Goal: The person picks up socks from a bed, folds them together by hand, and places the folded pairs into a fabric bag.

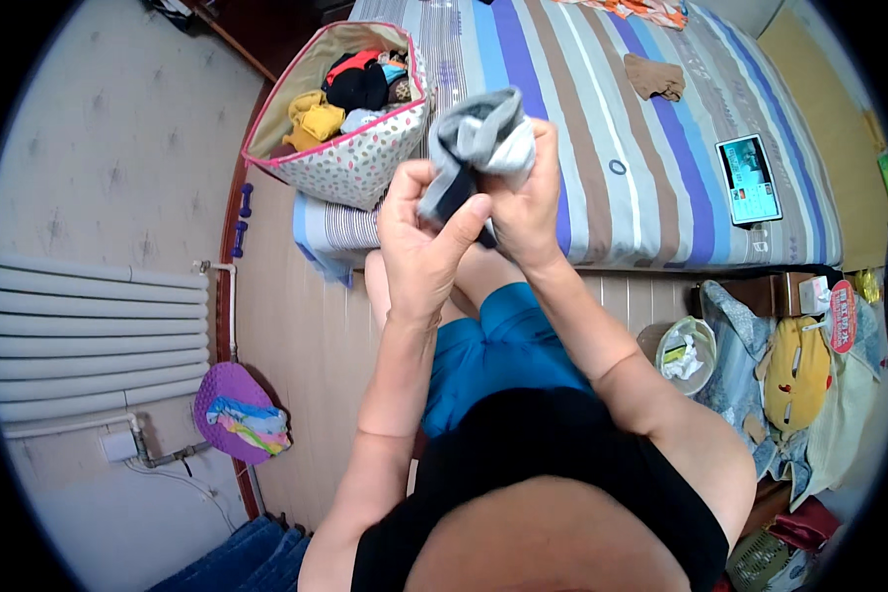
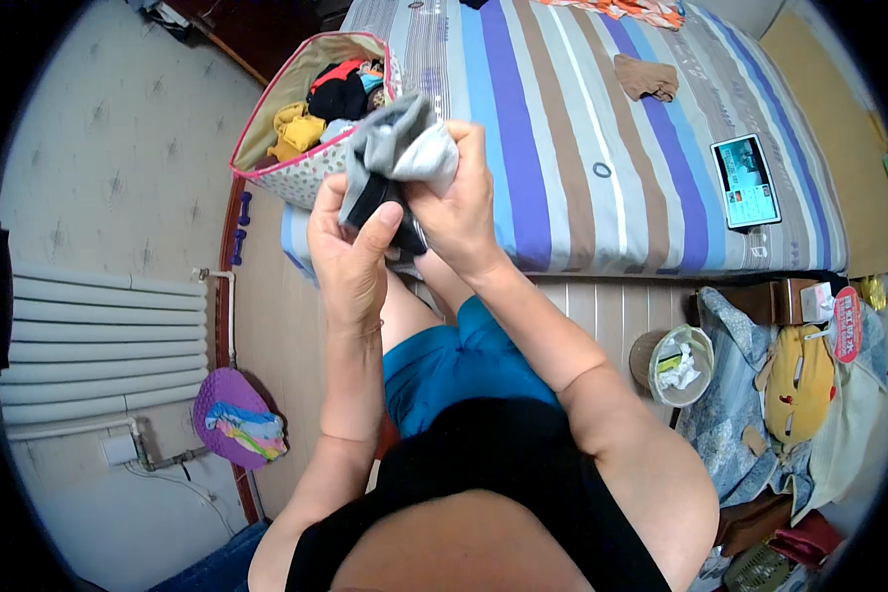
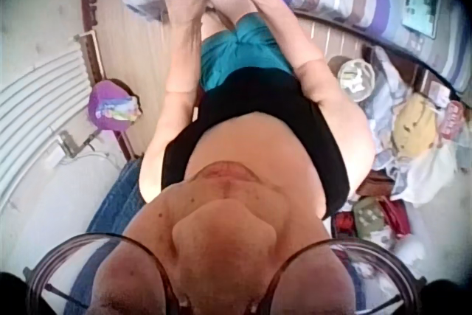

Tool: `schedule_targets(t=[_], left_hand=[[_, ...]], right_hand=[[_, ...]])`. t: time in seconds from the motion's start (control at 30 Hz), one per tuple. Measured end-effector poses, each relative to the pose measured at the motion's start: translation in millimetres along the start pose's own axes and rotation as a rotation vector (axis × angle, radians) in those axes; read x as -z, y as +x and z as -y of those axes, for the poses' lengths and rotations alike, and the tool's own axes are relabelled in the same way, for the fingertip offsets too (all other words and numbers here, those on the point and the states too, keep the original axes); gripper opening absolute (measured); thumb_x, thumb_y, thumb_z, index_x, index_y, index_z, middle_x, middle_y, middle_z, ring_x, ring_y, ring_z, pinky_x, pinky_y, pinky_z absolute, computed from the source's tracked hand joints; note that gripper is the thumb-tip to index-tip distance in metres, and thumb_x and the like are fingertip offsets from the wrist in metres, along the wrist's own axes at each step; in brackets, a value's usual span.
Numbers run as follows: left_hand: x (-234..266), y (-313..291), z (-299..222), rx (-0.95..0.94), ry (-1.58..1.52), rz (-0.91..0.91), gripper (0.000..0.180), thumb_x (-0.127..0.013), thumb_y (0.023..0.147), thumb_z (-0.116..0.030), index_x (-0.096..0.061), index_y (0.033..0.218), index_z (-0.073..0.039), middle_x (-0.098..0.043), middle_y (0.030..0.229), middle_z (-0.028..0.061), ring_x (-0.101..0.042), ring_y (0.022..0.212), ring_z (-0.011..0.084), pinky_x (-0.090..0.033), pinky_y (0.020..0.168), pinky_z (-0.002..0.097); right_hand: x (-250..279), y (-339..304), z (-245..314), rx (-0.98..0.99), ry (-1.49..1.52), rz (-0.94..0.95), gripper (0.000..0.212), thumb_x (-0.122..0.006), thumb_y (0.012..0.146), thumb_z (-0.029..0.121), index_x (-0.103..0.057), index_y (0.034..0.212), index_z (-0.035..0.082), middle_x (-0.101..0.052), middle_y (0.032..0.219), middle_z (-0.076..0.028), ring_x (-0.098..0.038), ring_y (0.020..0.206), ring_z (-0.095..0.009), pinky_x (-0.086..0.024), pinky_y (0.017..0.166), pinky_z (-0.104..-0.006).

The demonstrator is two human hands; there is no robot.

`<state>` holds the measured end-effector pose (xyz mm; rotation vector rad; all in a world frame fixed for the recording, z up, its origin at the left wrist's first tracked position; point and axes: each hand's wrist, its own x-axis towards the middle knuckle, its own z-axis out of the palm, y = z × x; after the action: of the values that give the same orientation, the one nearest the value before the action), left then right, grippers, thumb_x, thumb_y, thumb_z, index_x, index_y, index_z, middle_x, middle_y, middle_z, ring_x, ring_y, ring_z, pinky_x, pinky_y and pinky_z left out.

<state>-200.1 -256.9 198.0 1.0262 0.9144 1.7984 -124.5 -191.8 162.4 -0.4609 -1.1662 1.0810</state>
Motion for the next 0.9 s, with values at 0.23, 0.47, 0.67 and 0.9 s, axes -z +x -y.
schedule_targets(t=[0.23,0.47,0.67,0.9], left_hand=[[19.2,0.9,3.0,-0.03,0.06,0.105,0.03,-0.063,0.073,0.002,-0.055,0.102,0.004,-0.054,0.092,0.0058,-0.05,0.086,0.0105,-0.041,0.078,0.0218],[18.2,3.9,1.3,-0.032,0.098,-0.009,0.011,-0.059,0.079,0.0,-0.058,0.089,0.003,-0.059,0.083,0.0046,-0.054,0.074,0.0075,-0.045,0.067,0.0187],[25.1,8.9,13.1,-0.049,-0.014,0.021,0.01,-0.057,0.081,-0.003,-0.054,0.089,0.002,-0.059,0.083,0.0052,-0.054,0.073,0.0058,-0.044,0.066,0.0177],[32.3,12.7,26.7,0.139,-0.383,0.017,0.016,-0.049,0.086,-0.011,-0.047,0.098,-0.001,-0.056,0.093,0.0082,-0.056,0.083,0.0143,-0.045,0.076,0.0256]], right_hand=[[4.2,-2.8,17.2,-0.218,0.322,0.129,0.055,-0.059,0.077,0.009,-0.027,0.121,-0.001,-0.045,0.11,-0.01,-0.045,0.102,-0.014,-0.036,0.088,-0.0269],[5.9,-6.6,14.4,-0.091,0.18,0.321,0.079,-0.071,0.07,0.026,-0.023,0.126,-0.002,-0.042,0.116,-0.01,-0.041,0.108,-0.017,-0.032,0.092,-0.0287],[17.0,-0.5,8.3,-0.181,0.074,0.363,0.051,-0.059,0.074,0.005,-0.035,0.119,-0.002,-0.05,0.107,-0.008,-0.047,0.101,-0.013,-0.036,0.089,-0.0273],[25.8,-6.8,-5.8,-0.035,-0.328,0.207,0.045,-0.054,0.074,0.003,-0.034,0.114,-0.003,-0.051,0.106,-0.019,-0.051,0.101,-0.025,-0.04,0.084,-0.0298]])
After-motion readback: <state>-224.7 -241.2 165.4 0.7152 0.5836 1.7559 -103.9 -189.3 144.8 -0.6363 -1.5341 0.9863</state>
